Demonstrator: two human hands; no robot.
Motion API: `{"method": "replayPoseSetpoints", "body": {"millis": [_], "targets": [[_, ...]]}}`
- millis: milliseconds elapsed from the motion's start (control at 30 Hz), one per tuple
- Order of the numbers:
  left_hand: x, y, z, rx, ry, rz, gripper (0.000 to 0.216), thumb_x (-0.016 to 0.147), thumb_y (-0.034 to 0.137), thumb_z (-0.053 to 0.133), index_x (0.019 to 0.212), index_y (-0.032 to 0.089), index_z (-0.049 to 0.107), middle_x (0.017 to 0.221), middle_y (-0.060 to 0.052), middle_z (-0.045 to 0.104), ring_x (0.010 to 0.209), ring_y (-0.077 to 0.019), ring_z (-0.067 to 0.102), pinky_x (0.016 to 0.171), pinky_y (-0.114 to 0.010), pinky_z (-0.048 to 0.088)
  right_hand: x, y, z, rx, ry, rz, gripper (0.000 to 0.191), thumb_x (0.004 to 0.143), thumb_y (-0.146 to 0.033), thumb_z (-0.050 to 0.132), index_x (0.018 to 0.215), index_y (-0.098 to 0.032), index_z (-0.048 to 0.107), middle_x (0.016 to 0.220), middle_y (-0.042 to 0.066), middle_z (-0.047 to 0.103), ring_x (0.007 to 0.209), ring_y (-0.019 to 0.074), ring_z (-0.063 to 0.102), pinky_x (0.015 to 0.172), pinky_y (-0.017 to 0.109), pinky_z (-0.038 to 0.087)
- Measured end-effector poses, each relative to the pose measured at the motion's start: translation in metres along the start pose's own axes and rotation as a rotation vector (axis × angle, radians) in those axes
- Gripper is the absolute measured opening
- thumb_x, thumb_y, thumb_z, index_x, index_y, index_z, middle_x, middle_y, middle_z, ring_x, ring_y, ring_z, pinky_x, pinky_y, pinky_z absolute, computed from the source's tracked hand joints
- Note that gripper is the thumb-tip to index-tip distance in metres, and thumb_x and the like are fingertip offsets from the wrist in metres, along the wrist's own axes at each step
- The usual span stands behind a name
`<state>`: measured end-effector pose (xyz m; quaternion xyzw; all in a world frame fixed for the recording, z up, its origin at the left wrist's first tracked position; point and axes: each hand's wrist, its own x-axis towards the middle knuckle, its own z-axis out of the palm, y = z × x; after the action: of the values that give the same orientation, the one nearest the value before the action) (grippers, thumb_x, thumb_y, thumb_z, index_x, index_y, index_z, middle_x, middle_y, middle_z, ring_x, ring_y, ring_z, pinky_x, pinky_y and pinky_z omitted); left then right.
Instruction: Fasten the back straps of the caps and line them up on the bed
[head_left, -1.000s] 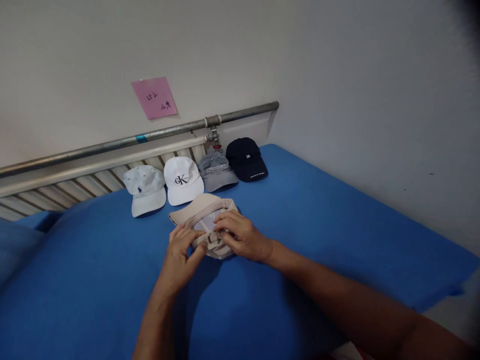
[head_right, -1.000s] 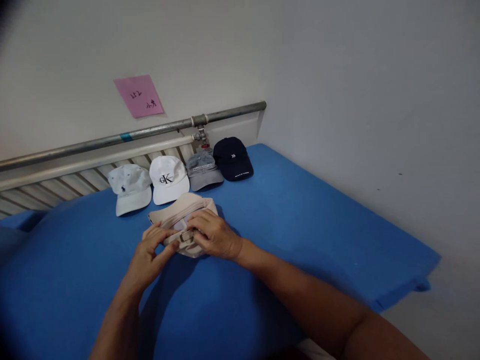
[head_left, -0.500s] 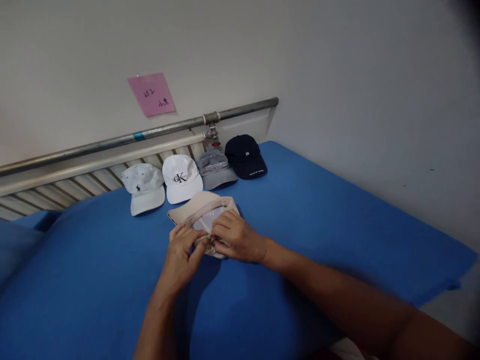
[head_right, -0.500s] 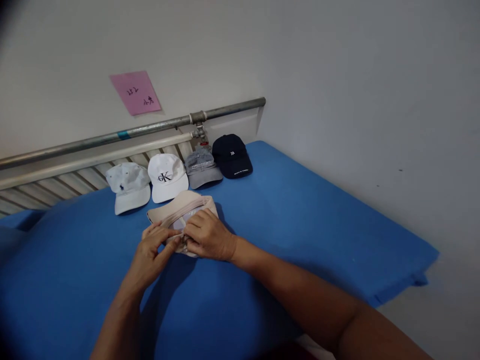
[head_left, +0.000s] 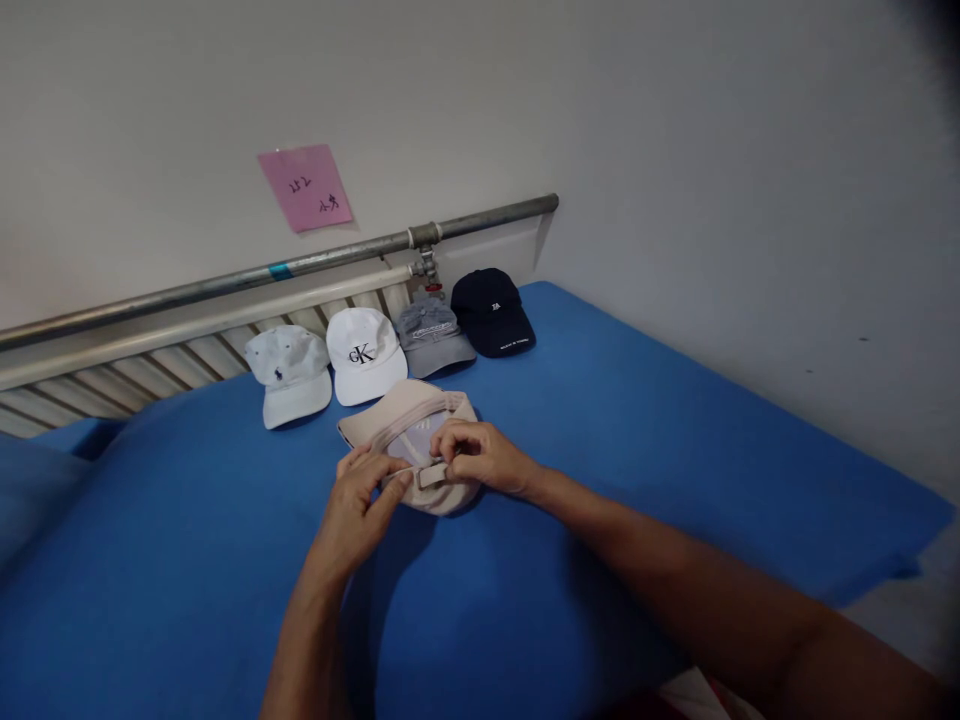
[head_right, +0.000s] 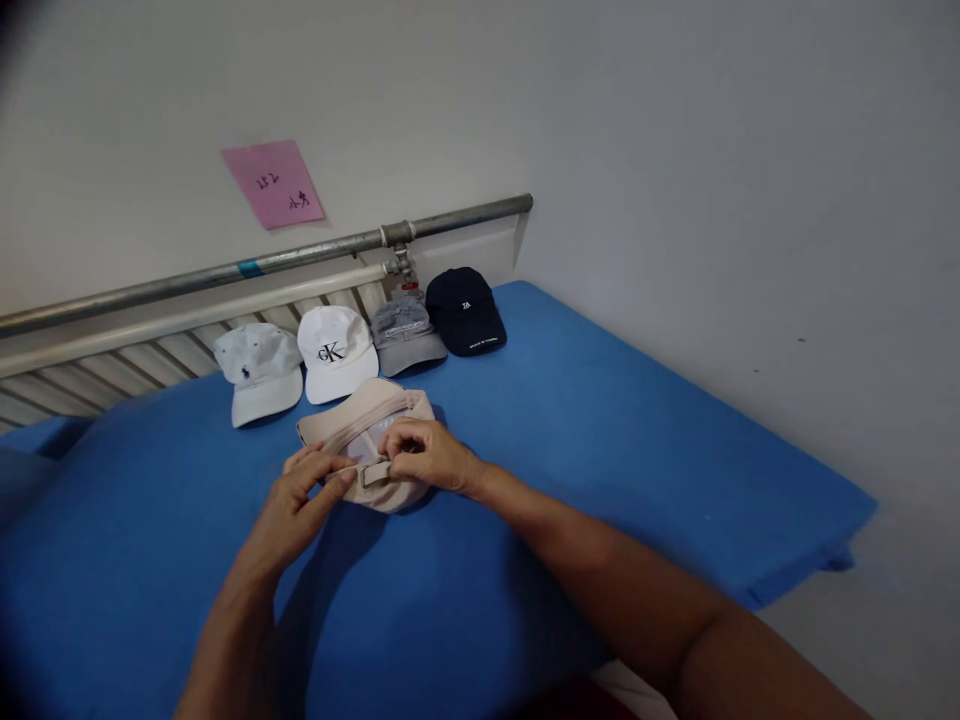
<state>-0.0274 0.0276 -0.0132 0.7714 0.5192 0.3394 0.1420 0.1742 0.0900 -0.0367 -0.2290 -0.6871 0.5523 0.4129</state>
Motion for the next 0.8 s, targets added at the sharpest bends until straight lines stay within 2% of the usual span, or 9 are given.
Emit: {"method": "replayPoseSetpoints", "body": {"millis": [67, 133, 200, 300, 400, 533, 633, 700, 800], "targets": [[-0.001, 0.0, 0.001, -0.002, 0.016, -0.007, 0.023, 0.084, 0.045, 0.058, 0.084, 0.025, 0.07, 0.079, -0.001, 0.073, 0.085, -0.0244, 0.065, 0.102, -0.052, 0.038, 0.0, 0.001, -0.001, 0.153, 0.027, 0.089, 0.01, 0.061, -0.016, 0.058, 0.06, -0.017, 0.049, 0.08, 0.0, 0.057, 0.063, 0.0104, 0.049, 0.055, 0.022, 0.039], [-0.001, 0.001, 0.003, -0.008, -0.018, -0.023, 0.024, 0.08, 0.047, 0.064, 0.088, 0.026, 0.072, 0.082, -0.002, 0.074, 0.087, -0.0259, 0.065, 0.1, -0.051, 0.041, 0.001, 0.003, -0.001, 0.253, 0.05, 0.127, 0.009, 0.062, -0.017, 0.058, 0.061, -0.017, 0.048, 0.08, 0.0, 0.058, 0.059, 0.0095, 0.048, 0.051, 0.022, 0.038], [-0.002, 0.002, 0.005, -0.017, -0.099, -0.021, 0.021, 0.082, 0.045, 0.063, 0.09, 0.028, 0.074, 0.084, -0.001, 0.075, 0.086, -0.0252, 0.066, 0.099, -0.051, 0.042, 0.002, 0.006, -0.001, 0.231, 0.077, 0.095, 0.004, 0.064, -0.015, 0.056, 0.064, -0.017, 0.053, 0.084, 0.001, 0.062, 0.066, 0.0116, 0.055, 0.058, 0.023, 0.045], [-0.003, 0.002, 0.007, -0.032, -0.157, 0.001, 0.021, 0.087, 0.039, 0.057, 0.095, 0.032, 0.074, 0.09, 0.0, 0.076, 0.089, -0.0244, 0.066, 0.101, -0.051, 0.04, 0.003, 0.008, -0.004, -0.003, 0.152, -0.064, 0.014, 0.072, -0.011, 0.052, 0.077, -0.018, 0.062, 0.097, 0.004, 0.067, 0.091, 0.0163, 0.062, 0.083, 0.032, 0.05], [-0.004, 0.0, 0.007, -0.058, -0.137, -0.008, 0.023, 0.089, 0.037, 0.054, 0.102, 0.033, 0.073, 0.099, 0.0, 0.075, 0.1, -0.0262, 0.064, 0.101, -0.052, 0.04, 0.004, 0.009, -0.008, -0.341, 0.081, -0.274, 0.027, 0.079, -0.007, 0.048, 0.091, -0.02, 0.068, 0.109, 0.005, 0.068, 0.11, 0.0176, 0.058, 0.102, 0.041, 0.041], [-0.004, 0.0, 0.004, -0.066, -0.165, 0.002, 0.022, 0.09, 0.033, 0.054, 0.102, 0.036, 0.072, 0.099, 0.001, 0.075, 0.099, -0.0258, 0.066, 0.101, -0.053, 0.04, 0.002, 0.012, -0.013, -0.632, -0.071, -0.4, 0.032, 0.08, -0.008, 0.054, 0.105, -0.02, 0.068, 0.124, 0.008, 0.063, 0.12, 0.0201, 0.051, 0.106, 0.045, 0.037], [-0.004, 0.0, 0.004, -0.059, -0.171, 0.035, 0.023, 0.09, 0.035, 0.053, 0.102, 0.038, 0.072, 0.098, 0.001, 0.075, 0.097, -0.0266, 0.066, 0.1, -0.054, 0.042, 0.001, 0.012, -0.012, -0.704, -0.119, -0.413, 0.02, 0.082, -0.013, 0.059, 0.098, -0.02, 0.069, 0.127, 0.008, 0.06, 0.122, 0.0209, 0.049, 0.105, 0.044, 0.037], [-0.004, -0.002, 0.004, -0.061, -0.138, 0.052, 0.024, 0.09, 0.036, 0.052, 0.102, 0.037, 0.073, 0.099, 0.0, 0.075, 0.099, -0.0274, 0.066, 0.099, -0.053, 0.044, 0.002, 0.012, -0.011, -0.716, -0.106, -0.4, 0.014, 0.083, -0.012, 0.057, 0.089, -0.02, 0.067, 0.123, 0.008, 0.062, 0.121, 0.02, 0.05, 0.104, 0.042, 0.038], [-0.004, -0.005, 0.005, -0.096, -0.104, 0.055, 0.024, 0.089, 0.035, 0.053, 0.102, 0.034, 0.073, 0.099, -0.001, 0.076, 0.102, -0.0274, 0.065, 0.101, -0.052, 0.043, 0.005, 0.015, -0.011, -0.675, 0.023, -0.321, 0.013, 0.082, -0.009, 0.052, 0.083, -0.018, 0.062, 0.114, 0.009, 0.065, 0.114, 0.0193, 0.053, 0.103, 0.041, 0.037]]}}
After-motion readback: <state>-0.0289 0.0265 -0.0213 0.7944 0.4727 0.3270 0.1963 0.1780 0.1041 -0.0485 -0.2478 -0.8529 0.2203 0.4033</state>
